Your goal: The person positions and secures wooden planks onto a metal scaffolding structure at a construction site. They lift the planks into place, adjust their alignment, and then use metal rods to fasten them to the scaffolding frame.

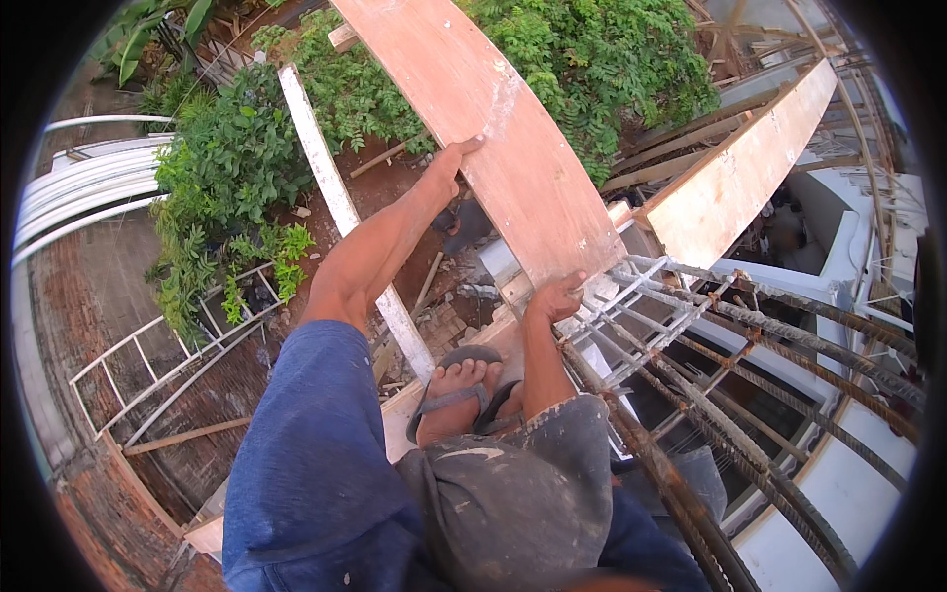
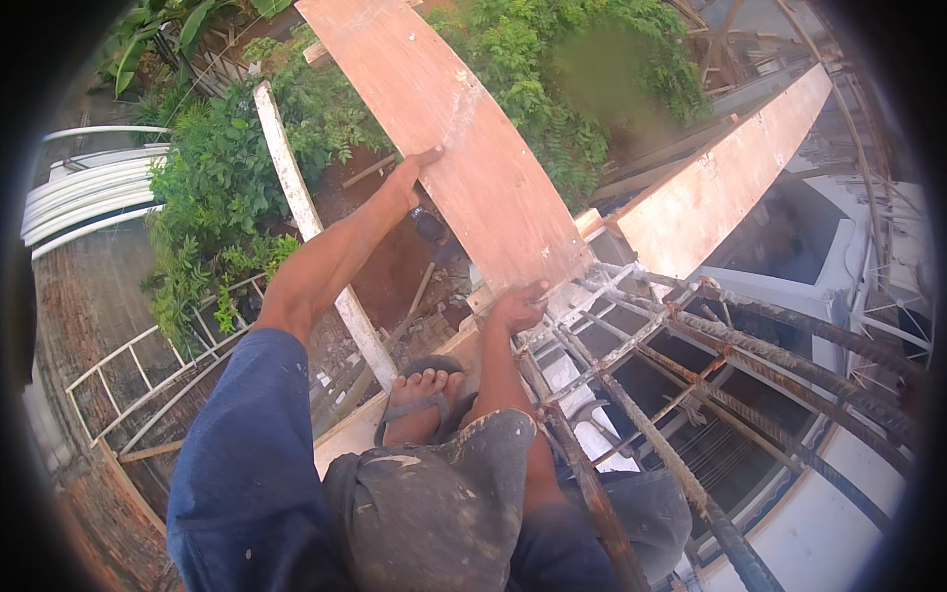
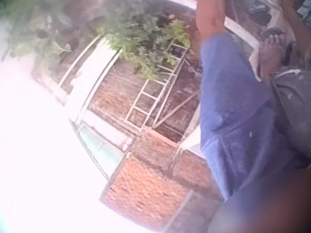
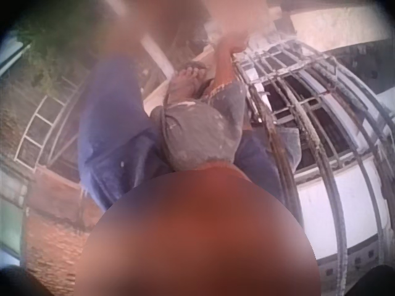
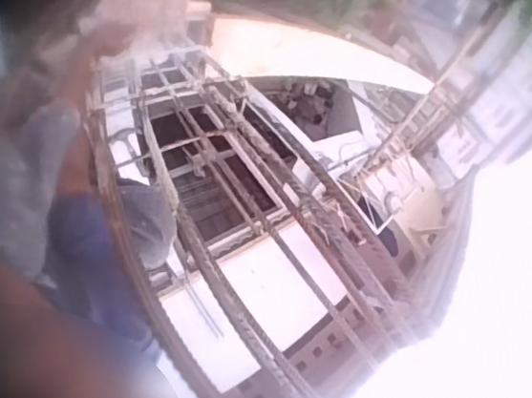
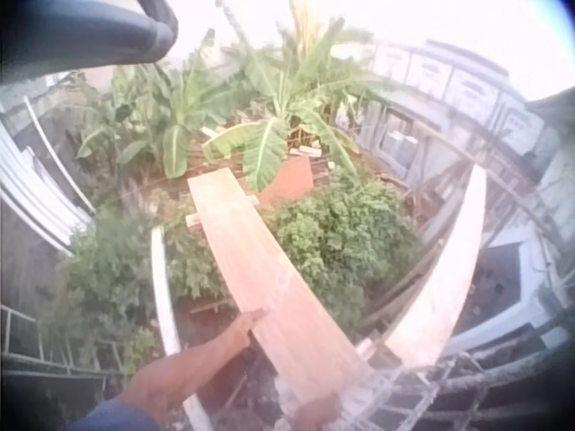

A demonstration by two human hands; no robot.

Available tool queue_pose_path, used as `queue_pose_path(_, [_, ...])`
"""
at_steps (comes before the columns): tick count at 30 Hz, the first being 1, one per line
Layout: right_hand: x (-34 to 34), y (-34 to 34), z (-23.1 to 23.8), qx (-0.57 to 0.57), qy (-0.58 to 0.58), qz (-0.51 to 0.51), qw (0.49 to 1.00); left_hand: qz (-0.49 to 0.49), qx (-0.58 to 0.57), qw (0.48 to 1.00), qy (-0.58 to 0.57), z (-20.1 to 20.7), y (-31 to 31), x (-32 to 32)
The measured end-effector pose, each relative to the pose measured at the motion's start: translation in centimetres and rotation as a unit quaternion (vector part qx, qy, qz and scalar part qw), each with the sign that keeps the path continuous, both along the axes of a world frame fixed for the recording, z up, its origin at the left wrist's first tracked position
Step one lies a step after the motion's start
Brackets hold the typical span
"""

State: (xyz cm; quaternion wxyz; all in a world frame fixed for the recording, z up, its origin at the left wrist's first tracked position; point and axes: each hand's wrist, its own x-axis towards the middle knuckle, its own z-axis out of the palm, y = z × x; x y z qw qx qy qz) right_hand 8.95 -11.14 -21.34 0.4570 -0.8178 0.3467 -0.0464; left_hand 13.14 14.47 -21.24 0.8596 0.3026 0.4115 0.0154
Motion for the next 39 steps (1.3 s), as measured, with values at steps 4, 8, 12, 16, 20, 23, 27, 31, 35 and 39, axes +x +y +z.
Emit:
queue_pose_path(4, [-0.2,0.2,0.7,0.019,0.016,0.01,1.0,0.01,0.032,0.999,-0.036,0.0,0.1,-0.1])
queue_pose_path(8, [-0.2,-0.1,0.4,0.019,0.003,0.018,1.0,0.005,0.03,0.999,0.021,0.3,-0.1,-0.1])
queue_pose_path(12, [-0.1,-0.5,-1.1,0.0,0.015,0.016,1.0,0.0,0.027,1.0,-0.014,0.5,-0.2,-0.3])
queue_pose_path(16, [-0.1,-0.3,-1.8,-0.022,-0.034,-0.013,0.999,0.004,0.049,0.999,-0.013,0.2,-0.2,-0.4])
queue_pose_path(20, [0.0,-0.5,-1.1,-0.017,0.018,0.022,0.999,0.012,0.053,0.999,0.003,-0.3,-0.2,-0.2])
queue_pose_path(23, [0.0,-0.6,-0.6,-0.006,0.038,0.029,0.999,0.009,0.061,0.998,0.016,-0.3,-0.1,-0.3])
queue_pose_path(27, [-0.2,-0.4,-0.8,-0.02,0.028,-0.001,0.999,-0.013,0.062,0.998,0.007,0.5,-0.2,-0.4])
queue_pose_path(31, [-0.1,-0.6,-1.4,-0.033,0.039,0.016,0.999,0.005,0.074,0.997,0.007,1.0,-0.6,-0.6])
queue_pose_path(35, [-0.2,-0.6,-1.4,-0.038,0.009,0.021,0.999,0.013,0.069,0.997,0.029,0.3,-0.6,-0.6])
queue_pose_path(39, [-0.6,0.1,-1.0,-0.014,-0.027,0.008,1.0,0.026,0.027,0.997,-0.062,-0.7,-0.3,-0.4])
